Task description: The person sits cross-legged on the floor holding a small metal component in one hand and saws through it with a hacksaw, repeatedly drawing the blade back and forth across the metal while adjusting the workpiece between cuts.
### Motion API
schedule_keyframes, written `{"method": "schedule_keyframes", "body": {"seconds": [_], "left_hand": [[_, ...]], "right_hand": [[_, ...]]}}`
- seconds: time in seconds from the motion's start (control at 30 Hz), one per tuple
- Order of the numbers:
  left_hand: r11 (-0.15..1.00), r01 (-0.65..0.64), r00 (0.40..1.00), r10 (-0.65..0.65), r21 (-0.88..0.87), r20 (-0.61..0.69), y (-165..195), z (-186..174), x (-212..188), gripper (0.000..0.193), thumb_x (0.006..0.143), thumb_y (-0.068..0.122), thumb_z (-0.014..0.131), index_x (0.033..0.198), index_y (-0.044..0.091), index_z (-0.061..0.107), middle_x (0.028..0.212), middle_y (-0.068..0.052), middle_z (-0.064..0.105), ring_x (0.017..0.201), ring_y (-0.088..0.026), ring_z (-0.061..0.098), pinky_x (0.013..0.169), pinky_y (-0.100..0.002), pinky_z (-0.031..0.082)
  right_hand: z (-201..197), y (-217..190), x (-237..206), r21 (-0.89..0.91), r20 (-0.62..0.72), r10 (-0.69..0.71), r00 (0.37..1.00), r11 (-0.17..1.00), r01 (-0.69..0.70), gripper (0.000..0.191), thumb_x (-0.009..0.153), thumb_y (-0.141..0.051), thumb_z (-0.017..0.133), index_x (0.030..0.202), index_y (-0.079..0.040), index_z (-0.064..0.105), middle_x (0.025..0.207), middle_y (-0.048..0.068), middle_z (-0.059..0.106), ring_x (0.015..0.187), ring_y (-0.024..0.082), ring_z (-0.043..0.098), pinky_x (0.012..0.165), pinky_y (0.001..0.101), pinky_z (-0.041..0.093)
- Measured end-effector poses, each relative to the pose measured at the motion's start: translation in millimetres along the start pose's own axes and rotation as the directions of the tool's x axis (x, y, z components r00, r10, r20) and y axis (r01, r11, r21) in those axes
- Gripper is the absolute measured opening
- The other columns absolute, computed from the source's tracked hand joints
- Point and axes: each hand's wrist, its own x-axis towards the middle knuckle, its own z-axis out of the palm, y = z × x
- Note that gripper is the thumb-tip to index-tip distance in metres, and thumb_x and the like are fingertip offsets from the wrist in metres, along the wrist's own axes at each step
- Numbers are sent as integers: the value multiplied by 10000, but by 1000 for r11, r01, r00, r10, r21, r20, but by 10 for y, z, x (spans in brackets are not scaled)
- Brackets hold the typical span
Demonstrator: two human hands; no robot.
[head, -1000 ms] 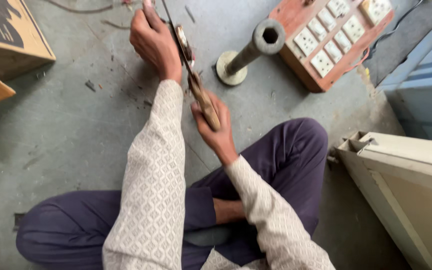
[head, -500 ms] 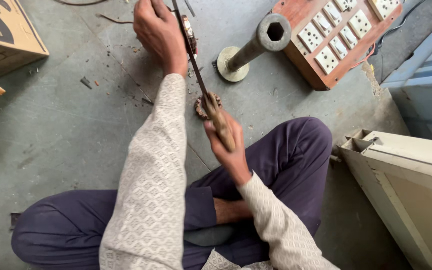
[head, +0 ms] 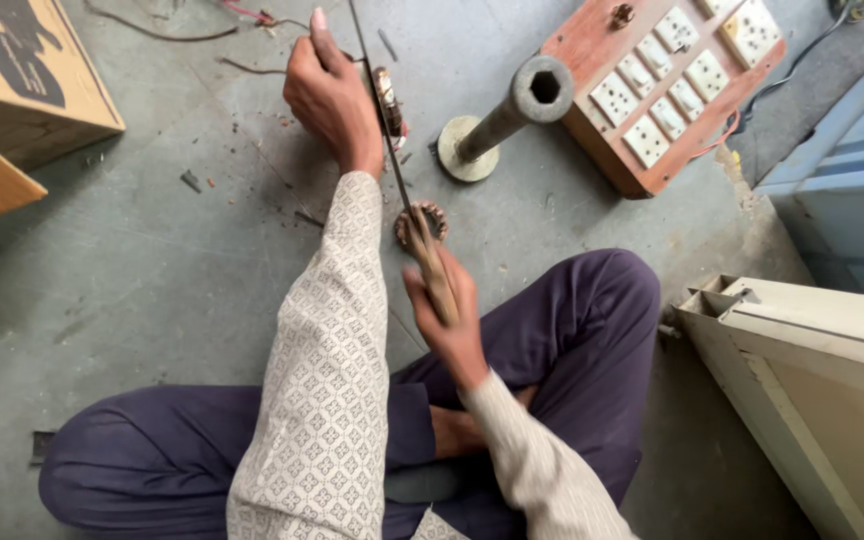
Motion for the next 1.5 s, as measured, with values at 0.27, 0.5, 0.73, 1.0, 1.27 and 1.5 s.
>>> {"method": "schedule_keyframes", "body": {"seconds": [0.27,0.5,0.73,1.0,1.27,1.5], "left_hand": [[996,69,995,-64,-63,74,-185,-3,-67,557,1088,430,517,720,11,492,627,-108,511,609,-205,470,594,-419,365],[885,293,917,-154,-361,367,-556,-230,162,671,1057,615,366,995,38,701,1034,-114,728,1013,-237,641,952,-397,481],[958,-194,641,286,-211,712,-733,-661,129,1197,641,631,884,1539,11,390,1550,-216,413,1405,-379,437,1141,-471,387],[974,-218,767,205,-54,608,-724,-670,-26,990,611,340,1057,1392,67,513,1294,-127,556,1219,-304,611,1041,-419,508],[979,-175,790,206,-109,578,-704,-1112,-341,1006,579,192,990,1415,-16,470,1304,-189,554,1215,-372,585,1021,-448,512],[992,-121,778,118,-37,617,-759,-1118,-195,825,662,124,946,1379,28,550,1318,-131,603,1201,-310,641,1012,-403,492]], "right_hand": [[-311,-192,-320,70,78,285,955,954,-291,261,949,-91,690,1190,2,650,721,-47,464,661,46,399,563,247,358],[-318,-231,-194,80,129,275,953,955,-286,313,932,-93,672,1235,-18,644,724,-56,471,660,49,412,577,244,372],[-489,-65,-40,181,170,380,909,895,-408,176,945,-93,703,1058,26,638,687,-36,543,603,68,495,544,260,396],[-403,-142,-211,117,168,312,935,936,-333,272,918,-72,708,1174,0,651,704,-56,473,642,47,420,563,246,359],[-465,-257,-458,24,200,256,946,964,-265,354,905,-83,706,1243,4,648,708,-56,482,649,53,430,574,241,377],[-743,-175,-296,5,225,295,929,953,-304,235,938,-115,720,1124,12,655,684,-27,540,593,60,501,534,242,400]]}}
